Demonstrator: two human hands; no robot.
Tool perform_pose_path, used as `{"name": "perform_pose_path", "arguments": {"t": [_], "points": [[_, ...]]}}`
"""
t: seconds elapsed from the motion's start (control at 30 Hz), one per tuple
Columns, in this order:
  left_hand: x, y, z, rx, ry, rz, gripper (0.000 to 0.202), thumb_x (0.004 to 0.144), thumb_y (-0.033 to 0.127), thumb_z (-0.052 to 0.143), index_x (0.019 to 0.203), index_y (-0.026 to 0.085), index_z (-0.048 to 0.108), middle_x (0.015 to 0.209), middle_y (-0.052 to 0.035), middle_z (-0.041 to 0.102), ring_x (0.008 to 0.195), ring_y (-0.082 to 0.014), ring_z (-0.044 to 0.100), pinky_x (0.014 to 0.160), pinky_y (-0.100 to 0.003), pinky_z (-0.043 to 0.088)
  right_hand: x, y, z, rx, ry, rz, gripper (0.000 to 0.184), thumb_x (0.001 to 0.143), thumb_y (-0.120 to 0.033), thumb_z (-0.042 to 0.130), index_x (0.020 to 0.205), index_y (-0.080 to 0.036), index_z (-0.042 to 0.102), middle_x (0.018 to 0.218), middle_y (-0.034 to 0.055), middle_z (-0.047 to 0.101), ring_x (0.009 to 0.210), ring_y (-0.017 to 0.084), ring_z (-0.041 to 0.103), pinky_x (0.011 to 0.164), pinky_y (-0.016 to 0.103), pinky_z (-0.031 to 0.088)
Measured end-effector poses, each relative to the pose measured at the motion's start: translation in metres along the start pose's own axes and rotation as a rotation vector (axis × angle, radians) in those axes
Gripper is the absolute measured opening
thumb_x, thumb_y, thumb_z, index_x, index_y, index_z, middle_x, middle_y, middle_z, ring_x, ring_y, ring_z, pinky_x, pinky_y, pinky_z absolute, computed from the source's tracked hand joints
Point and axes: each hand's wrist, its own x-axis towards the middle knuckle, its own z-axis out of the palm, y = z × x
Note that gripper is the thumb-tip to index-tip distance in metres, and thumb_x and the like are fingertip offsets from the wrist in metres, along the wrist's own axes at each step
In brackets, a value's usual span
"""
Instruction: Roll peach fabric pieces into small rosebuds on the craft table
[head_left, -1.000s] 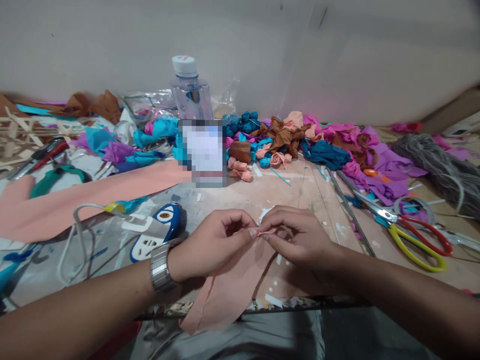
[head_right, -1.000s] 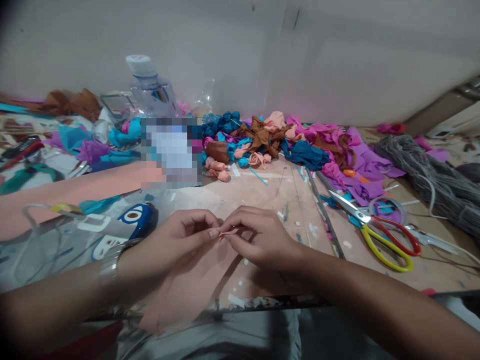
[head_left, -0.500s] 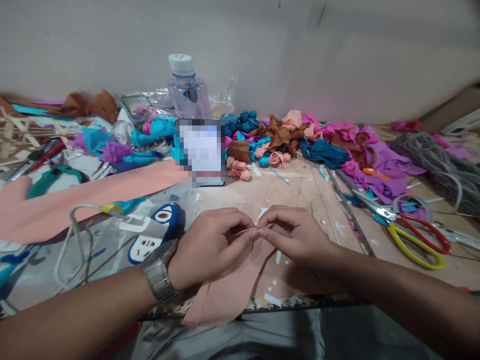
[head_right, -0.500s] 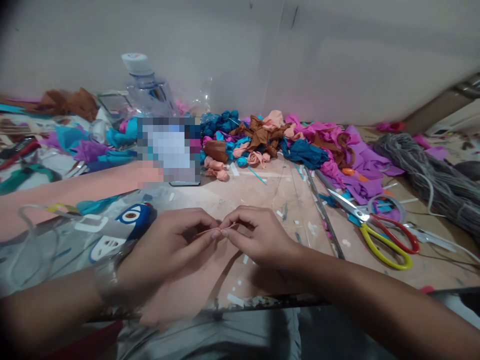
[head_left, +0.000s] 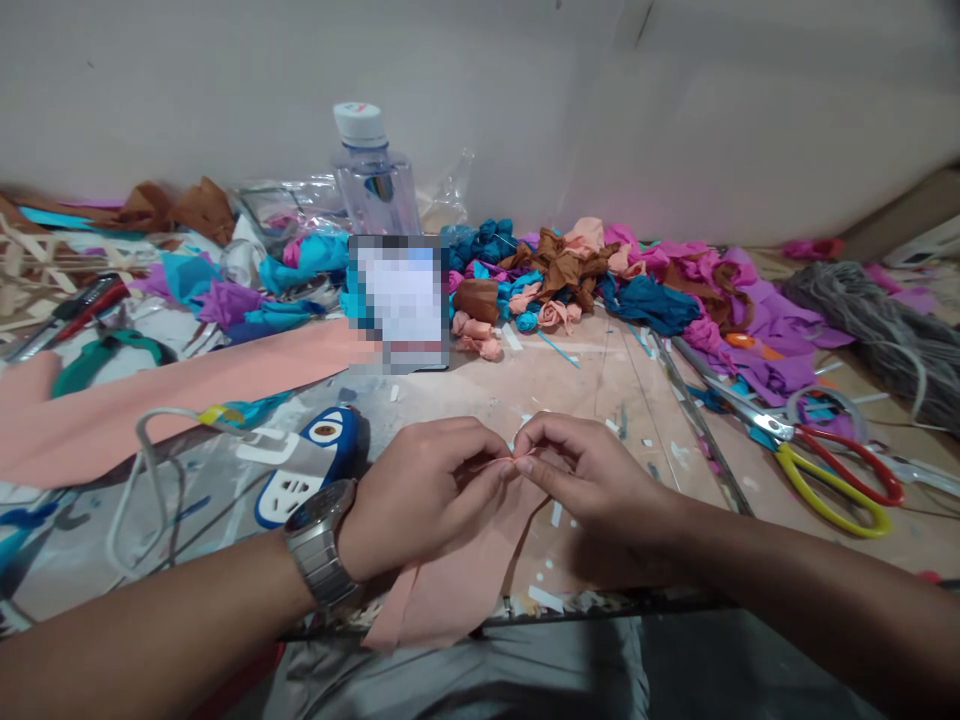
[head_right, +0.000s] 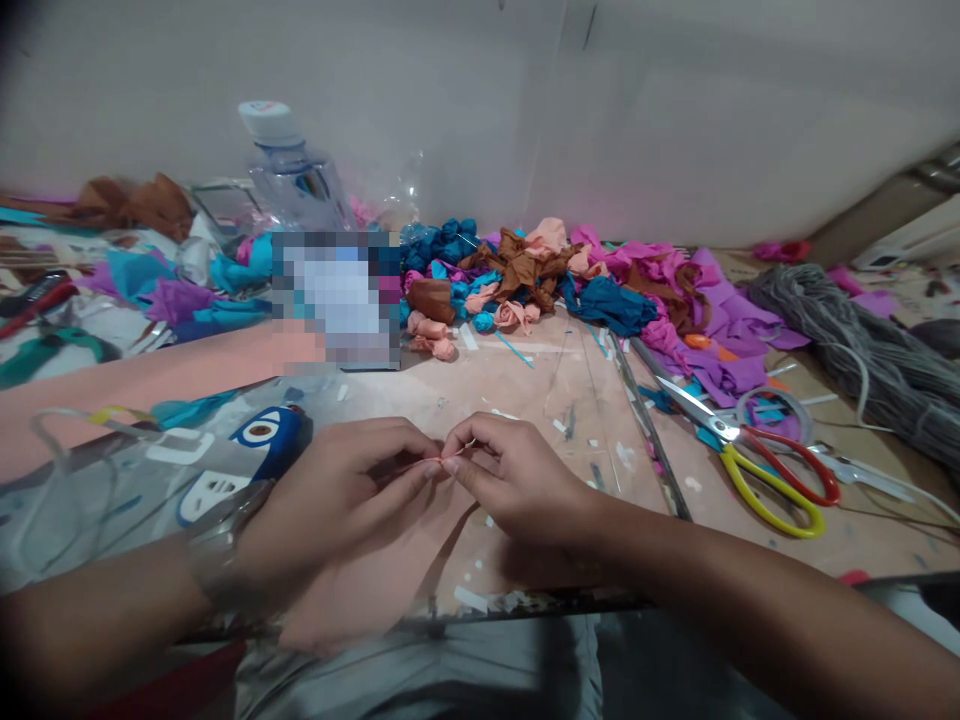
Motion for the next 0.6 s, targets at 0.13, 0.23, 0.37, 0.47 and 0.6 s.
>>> {"name": "perform_pose_path", "arguments": {"t": [0.13,0.23,0.37,0.47,0.6], "points": [[-0.0003,-0.0015,0.0011,0.039,-0.003,0.043,0.022,0.099,0.031,0.054,0.094,0.019,0.072,0.088,-0.0023,0.071,0.078,-0.0132,0.062,0.071,-0.024,0.042,-0.0002,-0.0029,-0.0009,0.039,-0.063,0.082,0.013,0.095,-0.028,0.058,0.092,-0.017,0.062,0.078,-0.0010,0.057,0.068,0.011,0.050,0.059,0.021,0.038],[-0.0008,-0.0035,0.0030,0.123,0.014,0.105,0.021,0.100,0.029,0.053,0.095,0.019,0.071,0.090,-0.0024,0.072,0.082,-0.0142,0.063,0.073,-0.025,0.042,-0.0005,-0.0051,-0.0010,0.088,-0.092,0.118,0.017,0.097,-0.032,0.056,0.092,-0.016,0.060,0.080,-0.0008,0.055,0.070,0.011,0.050,0.060,0.022,0.039],[-0.0025,-0.0052,0.0070,0.279,0.063,0.201,0.024,0.101,0.028,0.050,0.093,0.017,0.070,0.085,-0.0036,0.070,0.079,-0.0156,0.061,0.070,-0.027,0.041,-0.0011,-0.0069,-0.0006,0.095,-0.122,0.154,0.019,0.099,-0.034,0.053,0.090,-0.017,0.057,0.078,-0.0018,0.052,0.068,0.011,0.048,0.060,0.021,0.038],[-0.0041,-0.0044,0.0096,0.360,0.068,0.245,0.028,0.101,0.027,0.047,0.089,0.016,0.069,0.082,-0.0048,0.067,0.077,-0.0167,0.059,0.069,-0.029,0.040,-0.0014,-0.0065,0.0000,0.040,-0.135,0.161,0.020,0.099,-0.034,0.052,0.088,-0.018,0.057,0.075,-0.0021,0.050,0.067,0.011,0.046,0.058,0.020,0.036],[-0.0040,-0.0010,0.0072,0.302,0.061,0.194,0.024,0.099,0.025,0.049,0.087,0.016,0.068,0.084,-0.0047,0.068,0.077,-0.0163,0.059,0.069,-0.029,0.040,-0.0002,-0.0033,0.0023,0.095,-0.108,0.149,0.022,0.097,-0.037,0.055,0.087,-0.017,0.058,0.075,-0.0016,0.051,0.067,0.011,0.045,0.058,0.021,0.036]]}}
